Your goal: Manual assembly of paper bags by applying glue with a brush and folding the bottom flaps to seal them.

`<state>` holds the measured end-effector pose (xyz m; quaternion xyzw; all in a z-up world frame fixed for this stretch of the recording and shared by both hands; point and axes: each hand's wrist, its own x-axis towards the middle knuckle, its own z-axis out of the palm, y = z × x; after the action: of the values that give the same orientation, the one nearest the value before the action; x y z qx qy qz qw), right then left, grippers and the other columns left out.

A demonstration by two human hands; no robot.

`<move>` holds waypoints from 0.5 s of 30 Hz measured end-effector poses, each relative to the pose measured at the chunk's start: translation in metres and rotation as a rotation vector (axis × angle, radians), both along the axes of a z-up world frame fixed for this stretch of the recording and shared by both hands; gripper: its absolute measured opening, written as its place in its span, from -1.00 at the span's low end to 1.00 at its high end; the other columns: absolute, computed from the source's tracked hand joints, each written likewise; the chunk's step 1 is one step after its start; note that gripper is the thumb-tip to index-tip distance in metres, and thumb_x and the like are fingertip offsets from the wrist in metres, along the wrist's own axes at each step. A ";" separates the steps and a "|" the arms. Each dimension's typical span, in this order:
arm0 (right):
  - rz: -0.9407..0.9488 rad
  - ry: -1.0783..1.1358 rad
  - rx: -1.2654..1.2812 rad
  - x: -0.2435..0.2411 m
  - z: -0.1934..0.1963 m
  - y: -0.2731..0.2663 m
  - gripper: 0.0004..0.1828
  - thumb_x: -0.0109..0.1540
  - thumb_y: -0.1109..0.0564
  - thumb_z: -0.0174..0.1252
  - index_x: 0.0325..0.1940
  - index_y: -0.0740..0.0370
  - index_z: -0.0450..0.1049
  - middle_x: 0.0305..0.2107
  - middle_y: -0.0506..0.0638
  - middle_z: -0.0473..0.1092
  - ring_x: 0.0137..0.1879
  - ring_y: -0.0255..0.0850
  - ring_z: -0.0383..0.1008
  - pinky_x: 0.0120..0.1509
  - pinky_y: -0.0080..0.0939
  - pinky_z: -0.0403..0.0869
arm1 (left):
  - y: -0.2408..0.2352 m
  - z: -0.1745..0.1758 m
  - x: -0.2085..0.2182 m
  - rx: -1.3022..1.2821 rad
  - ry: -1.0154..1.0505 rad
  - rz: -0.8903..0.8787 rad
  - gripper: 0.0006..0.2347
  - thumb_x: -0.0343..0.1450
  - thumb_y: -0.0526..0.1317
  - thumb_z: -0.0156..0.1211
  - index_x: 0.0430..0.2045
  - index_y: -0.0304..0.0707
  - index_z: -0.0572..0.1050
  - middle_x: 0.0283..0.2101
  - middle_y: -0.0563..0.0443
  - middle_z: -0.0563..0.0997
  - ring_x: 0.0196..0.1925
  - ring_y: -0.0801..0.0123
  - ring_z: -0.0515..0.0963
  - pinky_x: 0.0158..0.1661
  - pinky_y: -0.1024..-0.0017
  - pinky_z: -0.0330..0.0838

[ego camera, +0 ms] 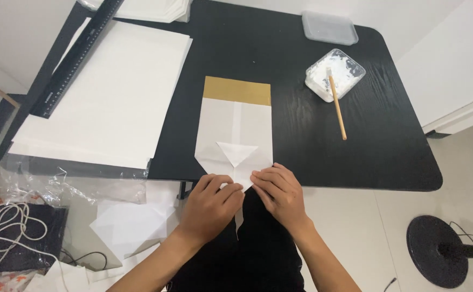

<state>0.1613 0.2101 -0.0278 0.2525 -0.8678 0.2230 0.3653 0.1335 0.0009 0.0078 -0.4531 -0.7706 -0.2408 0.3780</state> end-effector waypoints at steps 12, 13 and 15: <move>-0.137 -0.252 0.096 0.002 0.015 0.007 -0.54 0.22 0.04 0.37 0.16 0.20 0.48 0.13 0.01 0.48 0.35 -0.02 0.43 0.54 0.27 0.24 | -0.028 -0.028 -0.037 -0.147 -0.143 -0.041 -0.64 0.40 0.00 0.37 -0.09 -0.25 0.52 -0.01 0.00 0.58 0.07 0.19 0.55 0.12 0.24 0.46; -0.138 -0.261 0.095 0.002 0.016 0.005 -0.54 0.22 0.04 0.37 0.16 0.20 0.48 0.13 0.01 0.48 0.35 -0.02 0.43 0.54 0.27 0.24 | -0.026 -0.036 -0.039 -0.149 -0.151 -0.043 -0.64 0.40 0.00 0.37 -0.09 -0.25 0.52 -0.01 0.00 0.58 0.07 0.19 0.55 0.12 0.24 0.46; -0.207 -0.357 0.041 -0.001 0.020 0.001 -0.59 0.12 0.04 0.43 0.00 0.21 0.61 0.03 0.08 0.56 0.28 0.04 0.48 0.52 0.31 0.18 | -0.025 -0.051 -0.046 -0.117 -0.169 0.003 -0.72 0.32 -0.07 0.41 -0.20 -0.18 0.59 -0.18 0.01 0.60 0.04 0.16 0.59 0.04 0.20 0.54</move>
<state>0.1598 0.2109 -0.0078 0.1259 -0.9444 0.2078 0.2214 0.0878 -0.0239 -0.0434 -0.4513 -0.8132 -0.2320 0.2849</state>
